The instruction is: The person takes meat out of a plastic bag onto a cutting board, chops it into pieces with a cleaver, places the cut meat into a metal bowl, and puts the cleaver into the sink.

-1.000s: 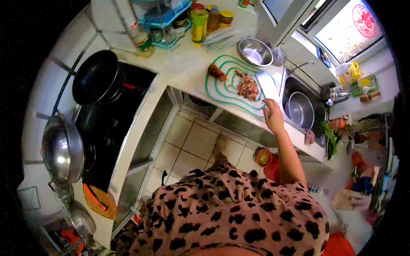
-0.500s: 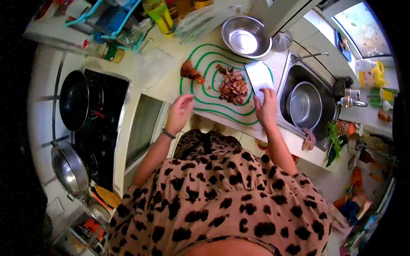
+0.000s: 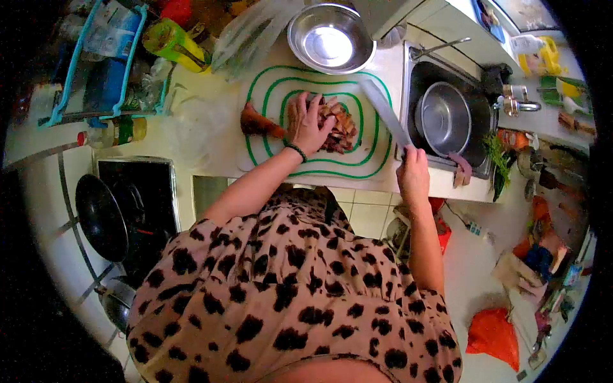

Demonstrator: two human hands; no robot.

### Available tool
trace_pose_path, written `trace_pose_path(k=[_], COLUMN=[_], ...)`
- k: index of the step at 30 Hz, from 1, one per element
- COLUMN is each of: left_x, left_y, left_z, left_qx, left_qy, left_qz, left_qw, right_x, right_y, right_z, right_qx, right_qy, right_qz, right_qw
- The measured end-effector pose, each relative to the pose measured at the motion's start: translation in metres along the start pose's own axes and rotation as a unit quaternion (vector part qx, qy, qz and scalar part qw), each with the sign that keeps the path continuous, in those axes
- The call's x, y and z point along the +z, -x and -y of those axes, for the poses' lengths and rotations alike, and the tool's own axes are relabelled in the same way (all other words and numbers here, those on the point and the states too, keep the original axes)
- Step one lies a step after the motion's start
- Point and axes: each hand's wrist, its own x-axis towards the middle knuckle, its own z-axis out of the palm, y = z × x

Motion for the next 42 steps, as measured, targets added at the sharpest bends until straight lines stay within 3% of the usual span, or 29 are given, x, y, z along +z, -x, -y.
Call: trace_pose_path(k=[3,5,6,7,9,12,13,15,17,19,21,22,23,29,31,33,36,38,41,42], left_x=[-0.001,-0.010,-0.017,-0.016,-0.011,-0.008,-0.007,-0.002,0.002,0.005,0.011,0.014,0.017,-0.001,-0.014,-0.018,-0.001,0.007,0.011,0.024], left_y=[0.005,0.008,0.005,0.003,-0.002,0.000,0.002,0.008,0.011,0.013,0.013,0.012,0.010,0.008,-0.010,-0.040,-0.101,-0.149,-0.193,-0.212], left_z=[-0.004,-0.012,-0.021,-0.020,-0.017,-0.021,-0.024,-0.025,-0.029,-0.033,-0.030,-0.027,-0.025,-0.063,-0.086,-0.095,-0.077,-0.054,-0.027,-0.002], left_qx=[0.062,0.105,0.080,0.084,0.079,0.104,0.125,0.121,0.122,0.117,0.072,0.075,0.078,0.108,0.106,0.137,0.150,0.208,0.199,0.174], left_qy=[0.026,0.007,0.008,0.009,-0.059,-0.118,-0.133,-0.124,-0.084,-0.083,0.012,0.032,0.034,0.055,0.064,0.073,0.148,0.087,0.085,-0.002], left_qz=[0.023,0.058,0.065,0.067,0.016,0.039,0.050,0.071,0.073,0.063,0.013,-0.001,-0.009,-0.027,-0.022,-0.028,-0.046,-0.098,-0.140,-0.107], left_qw=[0.997,0.993,0.995,0.994,0.995,0.987,0.982,0.982,0.986,0.988,0.997,0.997,0.996,0.992,0.992,0.987,0.976,0.969,0.966,0.979], right_x=[-0.004,0.004,0.033,0.031,0.070,0.064,0.067,0.092,0.122,0.121,0.105,0.095,0.101,0.079,0.036,0.006,-0.007,-0.007,0.006,0.007], right_y=[0.045,0.072,0.093,0.101,0.125,0.124,0.122,0.116,0.101,0.075,0.057,0.050,0.051,0.060,0.050,0.022,-0.027,-0.058,-0.086,-0.087], right_z=[-0.006,0.002,-0.009,0.007,0.002,0.033,0.033,0.035,0.040,0.062,0.084,0.093,0.095,0.085,0.101,0.114,0.123,0.126,0.117,0.114], right_qx=[0.097,0.223,0.244,0.328,0.281,0.373,0.301,0.350,0.267,0.229,0.188,0.218,0.183,0.185,0.261,0.215,0.219,0.196,0.187,0.190], right_qy=[-0.177,-0.360,-0.359,-0.451,-0.435,-0.454,-0.403,-0.548,-0.491,-0.468,-0.454,-0.446,-0.482,-0.501,-0.561,-0.553,-0.599,-0.645,-0.622,-0.602], right_qz=[0.007,0.020,0.005,0.032,-0.036,-0.006,-0.023,0.026,0.016,0.055,0.078,0.110,0.069,0.092,0.102,0.065,0.076,0.081,0.074,0.072], right_qw=[0.979,0.906,0.901,0.830,0.855,0.809,0.864,0.759,0.829,0.852,0.868,0.861,0.854,0.840,0.779,0.802,0.766,0.734,0.757,0.773])
